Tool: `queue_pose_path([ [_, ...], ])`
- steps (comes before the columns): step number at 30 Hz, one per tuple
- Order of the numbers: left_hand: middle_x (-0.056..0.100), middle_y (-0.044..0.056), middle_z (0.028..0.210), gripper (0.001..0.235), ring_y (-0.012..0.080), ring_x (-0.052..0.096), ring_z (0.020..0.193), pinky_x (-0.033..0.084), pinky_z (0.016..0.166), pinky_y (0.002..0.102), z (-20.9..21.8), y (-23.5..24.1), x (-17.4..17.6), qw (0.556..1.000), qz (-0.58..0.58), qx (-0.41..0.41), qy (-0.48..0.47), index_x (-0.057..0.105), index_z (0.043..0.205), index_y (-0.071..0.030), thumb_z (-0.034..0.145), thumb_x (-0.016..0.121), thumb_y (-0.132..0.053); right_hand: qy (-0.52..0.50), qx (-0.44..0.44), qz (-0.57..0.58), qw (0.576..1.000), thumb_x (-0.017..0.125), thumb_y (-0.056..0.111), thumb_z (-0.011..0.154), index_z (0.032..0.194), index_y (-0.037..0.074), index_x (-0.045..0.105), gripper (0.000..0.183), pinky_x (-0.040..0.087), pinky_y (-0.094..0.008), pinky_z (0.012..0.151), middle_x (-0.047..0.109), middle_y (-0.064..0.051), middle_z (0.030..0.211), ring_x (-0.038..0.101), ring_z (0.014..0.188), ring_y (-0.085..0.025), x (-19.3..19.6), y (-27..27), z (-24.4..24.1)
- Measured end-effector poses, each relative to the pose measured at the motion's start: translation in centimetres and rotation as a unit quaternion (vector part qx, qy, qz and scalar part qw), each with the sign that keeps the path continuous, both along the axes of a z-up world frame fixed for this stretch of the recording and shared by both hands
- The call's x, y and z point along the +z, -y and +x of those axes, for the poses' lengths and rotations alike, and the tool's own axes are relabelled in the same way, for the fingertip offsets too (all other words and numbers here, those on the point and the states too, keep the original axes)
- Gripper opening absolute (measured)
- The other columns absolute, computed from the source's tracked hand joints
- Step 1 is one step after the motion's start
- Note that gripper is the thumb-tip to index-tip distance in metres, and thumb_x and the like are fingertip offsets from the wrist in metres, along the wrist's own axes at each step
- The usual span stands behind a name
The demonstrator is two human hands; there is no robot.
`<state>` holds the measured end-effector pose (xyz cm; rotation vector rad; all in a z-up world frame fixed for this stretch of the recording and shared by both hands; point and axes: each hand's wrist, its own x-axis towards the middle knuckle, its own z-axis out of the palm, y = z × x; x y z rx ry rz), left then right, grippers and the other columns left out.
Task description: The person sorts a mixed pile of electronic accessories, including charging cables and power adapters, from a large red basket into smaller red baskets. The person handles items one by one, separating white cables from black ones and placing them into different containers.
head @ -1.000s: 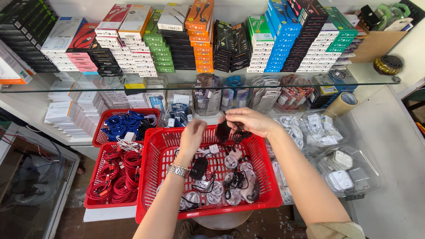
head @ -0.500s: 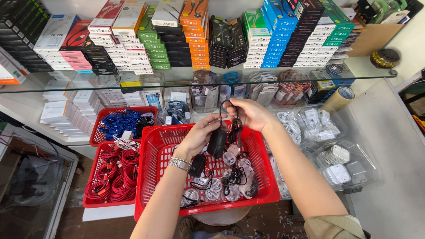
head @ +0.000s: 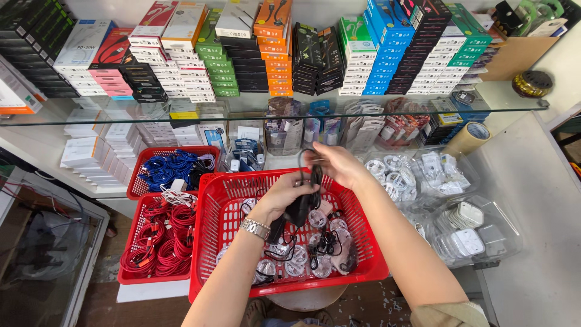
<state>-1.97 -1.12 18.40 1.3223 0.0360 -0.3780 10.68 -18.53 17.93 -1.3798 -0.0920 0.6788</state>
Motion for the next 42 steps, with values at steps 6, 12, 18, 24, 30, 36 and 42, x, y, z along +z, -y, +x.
queue_pose_path([
  [6, 0.072, 0.004, 0.095, 0.029, 0.0108, 0.066, 0.083, 0.055, 0.073, 0.027, 0.8, -1.5, -3.5, 0.987, -0.084, 0.133, -0.006, 0.066, 0.112, -0.001, 0.090, 0.077, -0.017, 0.136, 0.150, -0.044, 0.978, 0.070, 0.021, 0.091, 0.135, 0.004, 0.060, 0.048, 0.053, -0.025, 0.095, 0.070, -0.006, 0.122, 0.066, 0.110, -0.009, 1.2, 1.3, -4.5],
  [12, 0.066, 0.004, 0.114, 0.039, 0.0139, 0.063, 0.101, 0.052, 0.086, 0.032, 2.1, -1.1, -9.0, 0.973, -0.104, 0.203, -0.044, 0.061, 0.125, -0.007, 0.092, 0.070, -0.027, 0.143, 0.107, -0.131, 0.975, 0.069, 0.017, 0.090, 0.143, 0.001, 0.056, 0.057, 0.054, -0.032, 0.082, 0.067, -0.012, 0.121, 0.065, 0.103, -0.017, -2.7, -0.9, -5.6],
  [18, 0.056, 0.004, 0.141, 0.064, 0.0181, 0.053, 0.124, 0.045, 0.104, 0.037, 2.5, -0.9, -11.9, 0.977, -0.125, 0.135, -0.108, 0.035, 0.150, -0.023, 0.093, 0.064, -0.030, 0.086, 0.085, -0.200, 0.972, 0.080, 0.031, 0.077, 0.148, 0.014, 0.039, 0.084, 0.055, -0.038, 0.082, 0.062, -0.003, 0.128, 0.065, 0.107, -0.017, -6.9, -1.2, -7.3],
  [24, 0.075, 0.025, 0.121, 0.063, 0.0351, 0.071, 0.114, 0.053, 0.104, 0.045, 1.6, -5.0, -17.6, 0.846, 0.523, -0.083, -0.056, 0.076, 0.122, -0.001, 0.101, 0.062, -0.059, 0.123, 0.061, -0.276, 0.951, 0.086, 0.033, 0.072, 0.135, -0.003, 0.057, 0.078, 0.051, -0.034, 0.098, 0.074, -0.017, 0.126, 0.068, 0.113, -0.022, -12.9, 3.4, -5.6],
  [30, 0.070, 0.021, 0.118, 0.100, 0.0360, 0.068, 0.112, 0.056, 0.094, 0.048, -3.5, -4.0, -22.4, 0.779, 0.621, -0.075, -0.026, 0.034, 0.152, -0.009, 0.071, 0.084, -0.037, 0.033, 0.156, -0.433, 0.887, 0.091, 0.037, 0.073, 0.143, 0.002, 0.045, 0.091, 0.051, -0.036, 0.104, 0.061, -0.016, 0.135, 0.063, 0.123, -0.026, -18.1, 6.0, -7.7],
  [36, 0.071, 0.019, 0.121, 0.115, 0.0243, 0.072, 0.099, 0.060, 0.073, 0.038, -0.4, -8.8, -12.4, 0.892, 0.404, -0.164, -0.116, 0.020, 0.159, -0.007, 0.067, 0.082, -0.038, 0.202, 0.193, -0.578, 0.767, 0.075, 0.048, 0.089, 0.129, 0.007, 0.071, 0.057, 0.053, -0.036, 0.103, 0.073, -0.013, 0.130, 0.069, 0.122, -0.026, -14.0, 2.0, -7.2],
  [42, 0.063, 0.018, 0.128, 0.097, 0.0174, 0.073, 0.095, 0.046, 0.083, 0.025, 1.2, -11.2, 0.4, 0.861, 0.467, -0.115, 0.163, 0.042, 0.151, -0.004, 0.076, 0.085, -0.047, 0.105, 0.243, -0.006, 0.964, 0.072, 0.024, 0.094, 0.140, 0.008, 0.055, 0.052, 0.047, -0.030, 0.102, 0.065, -0.003, 0.133, 0.059, 0.122, -0.012, -7.6, -2.9, -6.3],
])
